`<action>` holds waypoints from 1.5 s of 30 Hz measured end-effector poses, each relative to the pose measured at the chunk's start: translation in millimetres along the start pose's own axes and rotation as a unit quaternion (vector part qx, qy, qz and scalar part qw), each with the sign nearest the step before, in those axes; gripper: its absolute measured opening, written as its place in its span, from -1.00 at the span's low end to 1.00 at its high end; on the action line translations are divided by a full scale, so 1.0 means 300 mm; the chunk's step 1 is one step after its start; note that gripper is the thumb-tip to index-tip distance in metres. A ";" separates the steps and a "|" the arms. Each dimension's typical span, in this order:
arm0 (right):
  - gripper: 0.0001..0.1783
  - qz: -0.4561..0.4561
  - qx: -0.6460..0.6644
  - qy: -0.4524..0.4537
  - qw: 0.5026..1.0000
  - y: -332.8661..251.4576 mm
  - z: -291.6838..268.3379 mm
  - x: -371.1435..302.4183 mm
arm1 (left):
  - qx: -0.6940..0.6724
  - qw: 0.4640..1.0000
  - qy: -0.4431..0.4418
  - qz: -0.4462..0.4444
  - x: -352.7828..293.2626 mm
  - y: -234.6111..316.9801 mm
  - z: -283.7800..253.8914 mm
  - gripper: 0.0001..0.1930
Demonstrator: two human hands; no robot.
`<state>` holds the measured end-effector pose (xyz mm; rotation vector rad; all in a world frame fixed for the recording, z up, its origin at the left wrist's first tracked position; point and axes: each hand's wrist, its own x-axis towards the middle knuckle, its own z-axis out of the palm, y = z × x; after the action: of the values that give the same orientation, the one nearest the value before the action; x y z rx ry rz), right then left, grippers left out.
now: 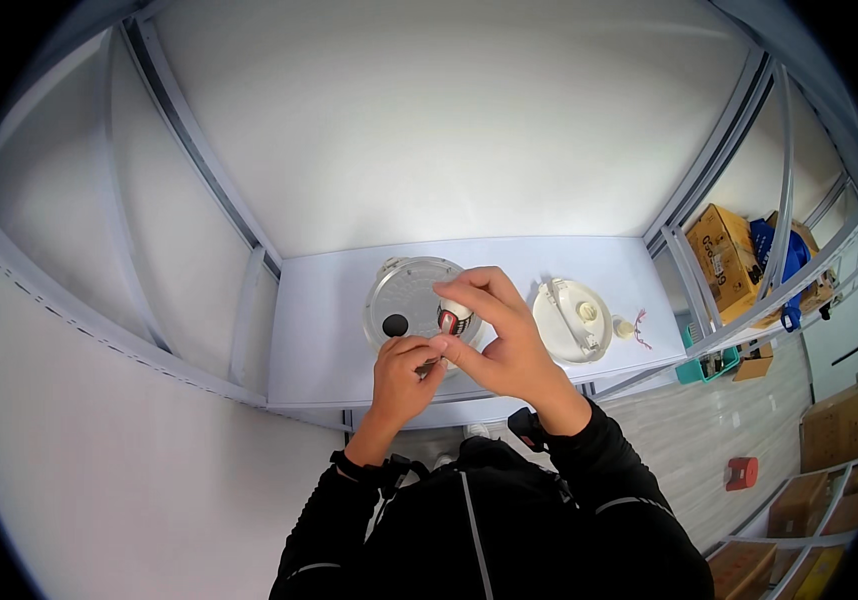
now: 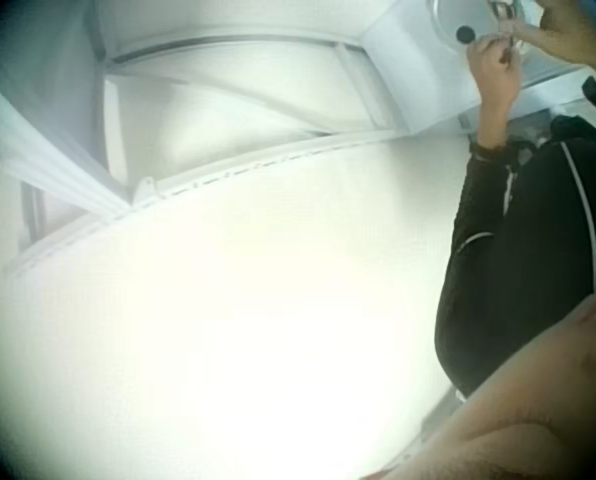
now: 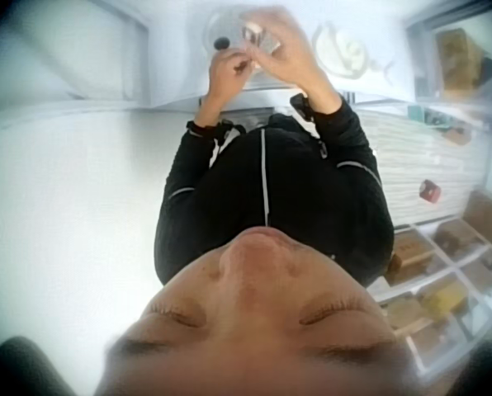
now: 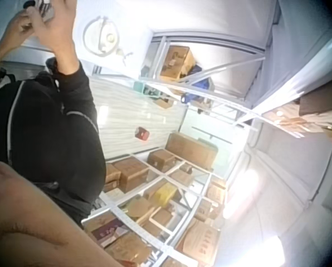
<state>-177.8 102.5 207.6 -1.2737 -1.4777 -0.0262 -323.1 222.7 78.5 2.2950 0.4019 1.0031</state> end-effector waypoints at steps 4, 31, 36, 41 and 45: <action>-0.44 0.008 -0.005 -0.003 1.000 0.008 -0.005 -0.014 | -0.004 1.000 0.018 0.005 -0.003 0.001 0.003 -0.87; -0.34 -0.042 0.002 0.003 0.999 0.008 0.011 0.001 | 0.010 0.999 -0.040 -0.010 0.019 -0.002 -0.001 -0.80; -0.35 -0.003 0.000 -0.009 1.000 0.041 0.011 -0.023 | -0.002 0.999 -0.031 -0.018 0.012 0.010 0.005 -0.78; -0.36 -0.020 0.059 -0.022 0.998 0.025 0.017 -0.021 | 0.005 0.999 -0.034 -0.030 0.008 0.005 0.004 -0.81; -0.40 -0.007 0.069 -0.027 0.997 0.030 0.015 -0.032 | -0.003 0.999 -0.025 -0.043 0.017 0.022 0.010 -0.83</action>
<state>-176.7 102.5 193.8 -1.1602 -1.5082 0.1021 -317.3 218.8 84.0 2.2735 0.4716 0.9010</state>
